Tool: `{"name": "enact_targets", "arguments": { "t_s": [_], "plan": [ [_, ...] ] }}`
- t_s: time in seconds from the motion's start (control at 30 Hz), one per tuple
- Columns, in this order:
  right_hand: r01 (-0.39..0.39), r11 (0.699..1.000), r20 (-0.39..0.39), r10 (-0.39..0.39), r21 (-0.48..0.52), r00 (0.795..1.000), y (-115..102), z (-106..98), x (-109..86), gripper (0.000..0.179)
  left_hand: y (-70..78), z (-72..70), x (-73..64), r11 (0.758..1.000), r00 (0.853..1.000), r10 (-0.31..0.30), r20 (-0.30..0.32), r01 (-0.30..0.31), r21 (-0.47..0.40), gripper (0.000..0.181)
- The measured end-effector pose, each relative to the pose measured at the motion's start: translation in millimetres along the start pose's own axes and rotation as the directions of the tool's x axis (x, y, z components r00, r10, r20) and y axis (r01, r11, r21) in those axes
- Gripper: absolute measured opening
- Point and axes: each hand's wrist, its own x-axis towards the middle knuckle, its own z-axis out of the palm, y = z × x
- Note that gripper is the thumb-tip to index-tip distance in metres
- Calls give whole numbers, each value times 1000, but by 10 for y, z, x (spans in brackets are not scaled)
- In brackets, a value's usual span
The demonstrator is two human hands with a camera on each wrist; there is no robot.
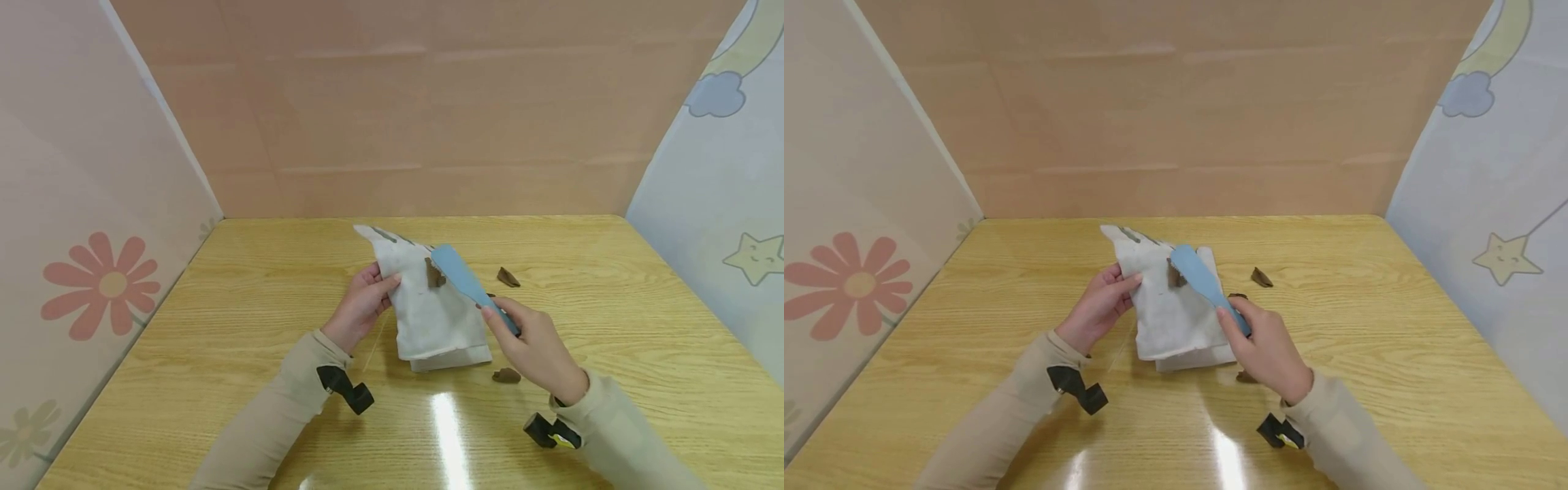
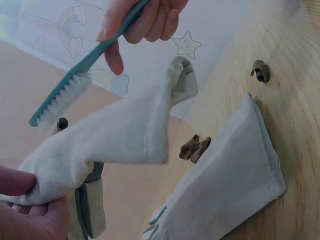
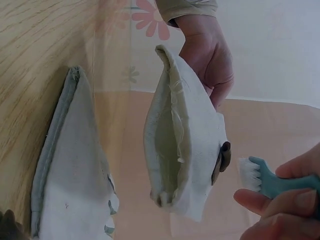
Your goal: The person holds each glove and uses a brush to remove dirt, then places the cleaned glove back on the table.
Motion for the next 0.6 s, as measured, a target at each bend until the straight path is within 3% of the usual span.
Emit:
{"name": "enact_targets", "arguments": {
  "t_s": [0.27,0.6],
  "plan": [
    [15,1000,18,-15,6,1000,-24,30,30,22,-8,10,-6,1000,1000,1,4,-1,11,39],
    [-22,1000,32,22,1,999,-17,-17,3,21,3,-6,-3,999,1000,13,12,-14,29,39]
  ]
}}
